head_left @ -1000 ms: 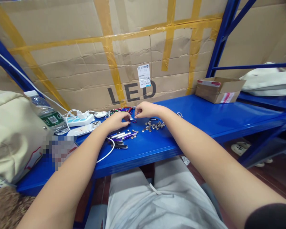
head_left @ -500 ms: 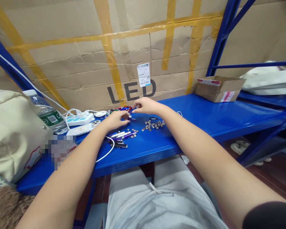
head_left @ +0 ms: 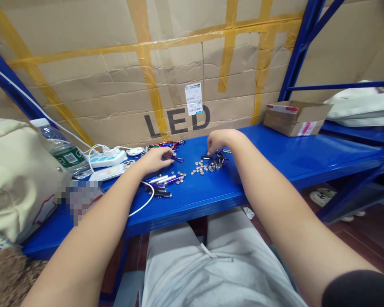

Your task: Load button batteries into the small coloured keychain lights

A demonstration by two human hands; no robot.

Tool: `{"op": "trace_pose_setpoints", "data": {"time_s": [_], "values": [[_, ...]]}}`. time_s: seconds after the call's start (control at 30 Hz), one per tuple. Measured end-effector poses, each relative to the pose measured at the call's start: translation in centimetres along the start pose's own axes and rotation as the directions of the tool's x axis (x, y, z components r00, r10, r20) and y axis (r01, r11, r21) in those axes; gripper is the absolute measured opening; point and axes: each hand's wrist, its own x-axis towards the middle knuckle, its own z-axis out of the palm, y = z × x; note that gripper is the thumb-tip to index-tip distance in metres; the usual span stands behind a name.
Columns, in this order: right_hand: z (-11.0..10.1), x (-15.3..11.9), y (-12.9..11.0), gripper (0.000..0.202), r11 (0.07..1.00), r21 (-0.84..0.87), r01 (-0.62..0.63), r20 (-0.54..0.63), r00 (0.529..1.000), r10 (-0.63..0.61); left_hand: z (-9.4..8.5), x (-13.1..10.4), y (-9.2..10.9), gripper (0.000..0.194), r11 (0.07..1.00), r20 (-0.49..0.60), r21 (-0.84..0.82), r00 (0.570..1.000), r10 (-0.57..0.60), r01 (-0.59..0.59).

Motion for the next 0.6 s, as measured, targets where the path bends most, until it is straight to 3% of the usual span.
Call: {"op": "trace_pose_setpoints", "data": {"time_s": [0.23,0.43,0.6], "values": [[-0.4,-0.3,2.0,0.027,0.986,-0.040,-0.163,0.024,0.986,0.164,0.0,0.0,-0.1,0.026,1.000,0.004,-0.005,1.000,-0.002,0.002],[-0.3,-0.5,2.2,0.035,0.979,0.191,-0.067,0.253,0.967,0.017,0.0,0.0,-0.3,0.028,1.000,0.001,-0.008,1.000,-0.001,0.001],[-0.1,-0.3,1.1,0.037,0.989,0.144,-0.033,0.311,0.950,-0.013,0.2,0.1,-0.5,0.028,1.000,-0.002,-0.014,1.000,-0.001,0.001]]}}
